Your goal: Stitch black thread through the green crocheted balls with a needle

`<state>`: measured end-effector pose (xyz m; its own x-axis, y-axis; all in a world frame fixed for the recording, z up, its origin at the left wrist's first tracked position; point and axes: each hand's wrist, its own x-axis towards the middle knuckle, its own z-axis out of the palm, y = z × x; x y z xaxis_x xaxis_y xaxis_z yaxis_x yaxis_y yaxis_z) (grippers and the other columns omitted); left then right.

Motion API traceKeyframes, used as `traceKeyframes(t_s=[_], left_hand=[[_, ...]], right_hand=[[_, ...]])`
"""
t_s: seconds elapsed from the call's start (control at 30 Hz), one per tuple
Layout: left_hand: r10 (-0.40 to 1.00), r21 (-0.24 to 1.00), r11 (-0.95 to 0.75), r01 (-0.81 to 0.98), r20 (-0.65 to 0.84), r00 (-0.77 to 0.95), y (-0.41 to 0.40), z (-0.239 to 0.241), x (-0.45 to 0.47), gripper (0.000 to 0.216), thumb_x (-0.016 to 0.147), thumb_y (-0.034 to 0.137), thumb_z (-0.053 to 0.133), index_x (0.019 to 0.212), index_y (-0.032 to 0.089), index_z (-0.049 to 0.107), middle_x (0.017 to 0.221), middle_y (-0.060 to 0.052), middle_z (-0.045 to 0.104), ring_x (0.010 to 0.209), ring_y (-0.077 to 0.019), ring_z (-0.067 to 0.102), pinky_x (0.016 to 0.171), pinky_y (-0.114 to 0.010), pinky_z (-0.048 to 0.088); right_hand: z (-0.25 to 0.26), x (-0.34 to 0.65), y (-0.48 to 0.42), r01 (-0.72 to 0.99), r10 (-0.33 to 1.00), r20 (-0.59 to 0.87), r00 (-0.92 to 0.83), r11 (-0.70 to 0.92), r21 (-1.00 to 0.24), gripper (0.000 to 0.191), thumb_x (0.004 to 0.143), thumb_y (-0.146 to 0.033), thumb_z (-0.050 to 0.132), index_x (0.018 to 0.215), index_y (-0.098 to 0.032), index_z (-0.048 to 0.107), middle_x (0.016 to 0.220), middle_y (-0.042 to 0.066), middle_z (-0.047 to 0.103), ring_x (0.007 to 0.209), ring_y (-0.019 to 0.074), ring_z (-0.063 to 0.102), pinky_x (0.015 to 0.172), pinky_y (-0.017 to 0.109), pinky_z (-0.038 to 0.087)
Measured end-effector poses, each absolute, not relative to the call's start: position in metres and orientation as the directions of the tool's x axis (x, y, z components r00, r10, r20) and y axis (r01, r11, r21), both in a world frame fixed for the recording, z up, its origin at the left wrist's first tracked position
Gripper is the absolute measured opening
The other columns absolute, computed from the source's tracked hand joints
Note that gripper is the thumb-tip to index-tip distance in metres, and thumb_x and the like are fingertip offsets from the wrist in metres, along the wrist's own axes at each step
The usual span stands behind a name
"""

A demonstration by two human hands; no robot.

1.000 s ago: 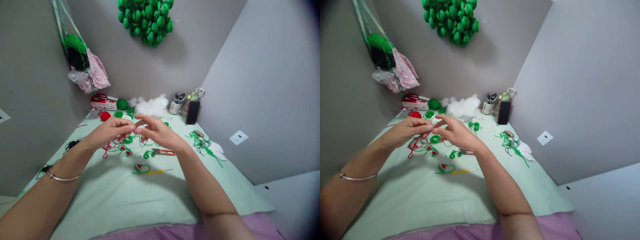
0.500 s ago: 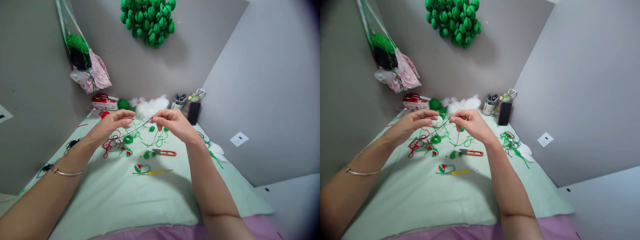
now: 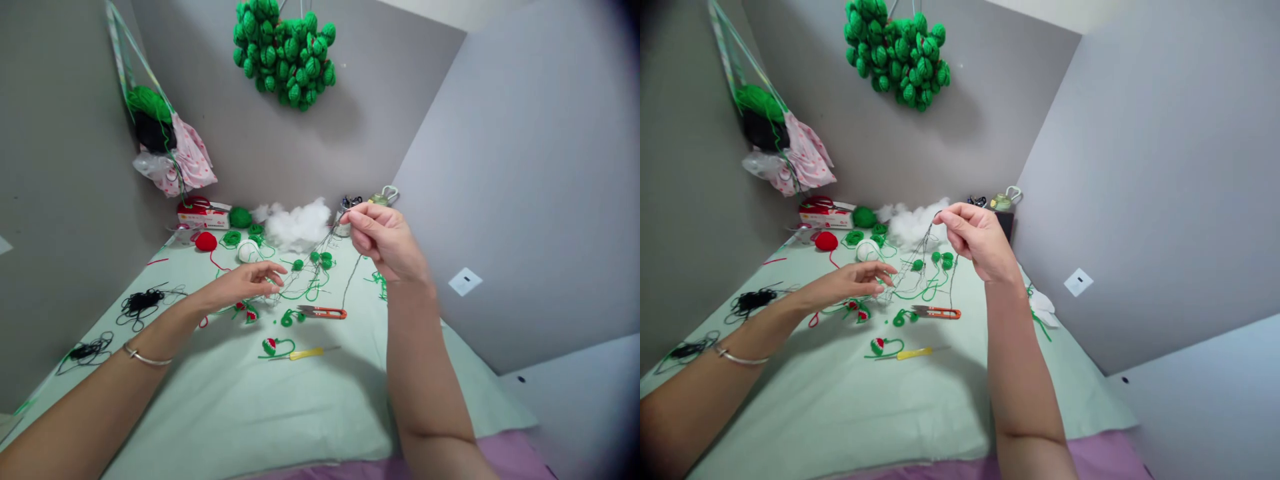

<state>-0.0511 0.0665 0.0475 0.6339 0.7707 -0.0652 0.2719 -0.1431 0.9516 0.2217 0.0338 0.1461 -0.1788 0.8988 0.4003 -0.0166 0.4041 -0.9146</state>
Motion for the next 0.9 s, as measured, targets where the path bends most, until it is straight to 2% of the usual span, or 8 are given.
traceKeyframes(t_s=[0.13, 0.2, 0.3, 0.47, 0.6, 0.7, 0.8, 0.9], left_hand=[[0.771, 0.958, -0.124, 0.257, -0.070, 0.633, 0.060, 0.039, -0.039, 0.056, 0.083, 0.053, 0.071, 0.130, 0.025, 0.061, 0.094, -0.003, 0.063, 0.075, -0.0168, 0.057, 0.062, -0.026, 0.041], [0.774, 0.950, -0.160, 0.267, -0.046, 0.631, 0.058, 0.036, -0.035, 0.047, 0.082, 0.055, 0.070, 0.118, 0.024, 0.068, 0.081, 0.000, 0.059, 0.068, -0.0154, 0.052, 0.059, -0.026, 0.037], [0.769, 0.939, -0.199, 0.280, -0.028, 0.639, 0.060, 0.035, -0.036, 0.036, 0.084, 0.055, 0.068, 0.091, 0.021, 0.075, 0.076, -0.001, 0.061, 0.068, -0.0157, 0.052, 0.060, -0.026, 0.037], [0.833, 0.936, -0.210, 0.281, 0.021, 0.553, 0.077, 0.044, -0.063, 0.034, 0.086, 0.053, 0.067, 0.087, 0.020, 0.075, 0.056, 0.003, 0.044, 0.053, -0.0121, 0.038, 0.053, -0.025, 0.029], [0.869, 0.874, -0.294, 0.387, 0.076, 0.489, 0.090, 0.055, -0.093, 0.032, 0.085, 0.052, 0.069, 0.084, 0.021, 0.076, 0.065, 0.001, 0.058, 0.058, -0.0127, 0.043, 0.054, -0.023, 0.032], [0.892, 0.806, -0.340, 0.484, 0.113, 0.438, 0.100, 0.056, -0.118, 0.034, 0.085, 0.052, 0.069, 0.085, 0.020, 0.077, 0.076, 0.001, 0.068, 0.070, -0.0153, 0.053, 0.063, -0.022, 0.039], [0.924, 0.761, -0.333, 0.557, 0.145, 0.353, 0.112, 0.049, -0.145, 0.037, 0.084, 0.054, 0.069, 0.084, 0.018, 0.077, 0.080, 0.003, 0.071, 0.079, -0.0174, 0.058, 0.073, -0.023, 0.042], [0.956, 0.743, -0.288, 0.605, 0.186, 0.227, 0.124, 0.039, -0.174, 0.037, 0.076, 0.053, 0.077, 0.078, 0.017, 0.076, 0.076, 0.002, 0.073, 0.079, -0.0194, 0.060, 0.074, -0.023, 0.042]], right_hand=[[0.148, 0.226, 0.034, -0.021, 0.895, 0.420, -0.148, 0.422, -0.906, 0.025, 0.086, -0.040, 0.074, 0.083, -0.016, 0.072, 0.046, -0.008, 0.041, 0.042, 0.0042, 0.023, 0.042, 0.022, 0.015], [0.148, 0.228, 0.034, -0.026, 0.891, 0.433, -0.135, 0.434, -0.900, 0.025, 0.086, -0.041, 0.074, 0.084, -0.016, 0.072, 0.047, -0.008, 0.040, 0.043, 0.0046, 0.023, 0.042, 0.023, 0.017], [0.149, 0.232, 0.034, -0.048, 0.890, 0.445, -0.105, 0.442, -0.896, 0.027, 0.084, -0.043, 0.076, 0.085, -0.017, 0.072, 0.048, -0.008, 0.039, 0.042, 0.0048, 0.024, 0.041, 0.023, 0.018], [0.154, 0.243, 0.034, -0.120, 0.896, 0.442, -0.039, 0.435, -0.893, 0.027, 0.080, -0.044, 0.079, 0.083, -0.018, 0.071, 0.046, -0.009, 0.037, 0.039, 0.0039, 0.019, 0.039, 0.024, 0.017], [0.156, 0.256, 0.036, -0.234, 0.899, 0.438, -0.001, 0.426, -0.874, 0.024, 0.077, -0.038, 0.083, 0.082, -0.018, 0.071, 0.044, -0.011, 0.035, 0.037, 0.0024, 0.015, 0.038, 0.022, 0.015], [0.158, 0.265, 0.038, -0.280, 0.895, 0.445, 0.030, 0.434, -0.856, 0.021, 0.079, -0.034, 0.082, 0.085, -0.018, 0.070, 0.044, -0.012, 0.034, 0.036, 0.0023, 0.013, 0.038, 0.021, 0.016], [0.158, 0.273, 0.039, -0.266, 0.889, 0.453, 0.070, 0.455, -0.850, 0.016, 0.084, -0.033, 0.077, 0.087, -0.020, 0.068, 0.046, -0.012, 0.031, 0.036, 0.0036, 0.012, 0.037, 0.021, 0.018], [0.157, 0.279, 0.041, -0.269, 0.887, 0.448, 0.113, 0.461, -0.846, 0.012, 0.087, -0.030, 0.074, 0.087, -0.021, 0.066, 0.048, -0.012, 0.030, 0.037, 0.0047, 0.012, 0.037, 0.022, 0.019]])
